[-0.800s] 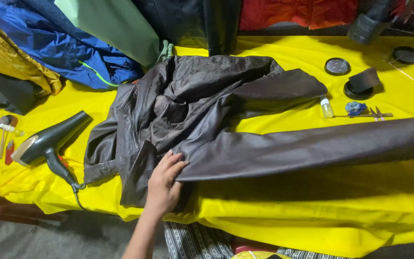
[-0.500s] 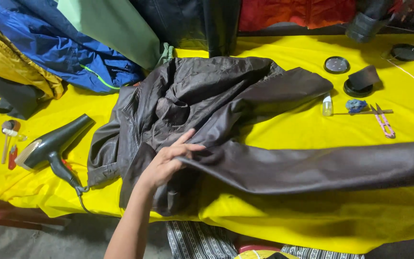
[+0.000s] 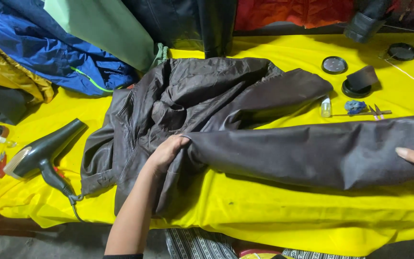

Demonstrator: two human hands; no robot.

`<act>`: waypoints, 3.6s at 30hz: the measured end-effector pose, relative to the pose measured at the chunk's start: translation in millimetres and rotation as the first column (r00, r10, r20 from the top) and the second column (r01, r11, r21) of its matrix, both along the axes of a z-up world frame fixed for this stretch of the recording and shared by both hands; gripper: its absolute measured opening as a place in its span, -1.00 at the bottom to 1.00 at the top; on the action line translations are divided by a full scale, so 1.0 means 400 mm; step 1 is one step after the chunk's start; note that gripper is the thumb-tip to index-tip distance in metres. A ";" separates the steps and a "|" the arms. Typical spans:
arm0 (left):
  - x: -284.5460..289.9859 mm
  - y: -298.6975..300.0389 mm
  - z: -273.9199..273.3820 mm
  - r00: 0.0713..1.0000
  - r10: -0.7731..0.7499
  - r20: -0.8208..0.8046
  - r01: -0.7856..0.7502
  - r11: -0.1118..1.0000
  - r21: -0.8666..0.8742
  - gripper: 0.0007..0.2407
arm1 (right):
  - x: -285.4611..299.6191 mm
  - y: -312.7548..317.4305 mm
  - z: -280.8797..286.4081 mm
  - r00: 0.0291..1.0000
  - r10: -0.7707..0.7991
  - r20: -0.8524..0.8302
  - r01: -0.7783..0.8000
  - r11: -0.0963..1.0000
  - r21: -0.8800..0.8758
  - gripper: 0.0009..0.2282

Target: Applying a liquid finish to a leather jacket, drying it with a hair dryer, and buffing the surface by hand.

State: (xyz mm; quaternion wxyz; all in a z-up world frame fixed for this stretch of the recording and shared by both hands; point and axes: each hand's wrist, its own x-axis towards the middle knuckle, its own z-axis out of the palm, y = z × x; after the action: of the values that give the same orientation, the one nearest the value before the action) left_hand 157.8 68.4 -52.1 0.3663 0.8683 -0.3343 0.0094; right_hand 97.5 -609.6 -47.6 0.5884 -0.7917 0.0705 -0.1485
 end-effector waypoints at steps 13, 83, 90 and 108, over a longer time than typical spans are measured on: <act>-0.018 -0.126 0.120 0.777 0.015 -0.629 -0.130 0.982 -0.138 -0.80 | 0.147 -0.179 -0.203 0.970 -0.238 -0.056 0.148 0.753 -0.641 -0.72; -0.446 -0.200 0.093 0.798 0.488 0.354 -0.600 0.699 0.390 -0.08 | 0.066 0.603 0.308 0.759 0.575 -0.307 -0.599 0.430 -0.676 -0.83; -0.300 -0.133 0.407 0.835 0.204 -0.510 -0.195 0.978 0.072 -0.62 | 0.109 0.606 0.336 0.904 0.195 -0.381 -0.425 0.289 -0.858 -0.56; 0.174 -0.255 0.210 0.606 0.263 0.751 -0.772 0.422 0.475 -0.30 | 0.392 0.561 -0.135 0.975 0.183 0.126 0.071 0.283 -0.957 -0.59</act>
State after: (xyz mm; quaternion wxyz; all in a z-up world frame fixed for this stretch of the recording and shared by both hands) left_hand 227.3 -33.5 32.0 -0.1840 0.9474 -0.0921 0.2451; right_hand 254.1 -385.2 -101.6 0.0067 -0.9669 -0.1233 -0.2232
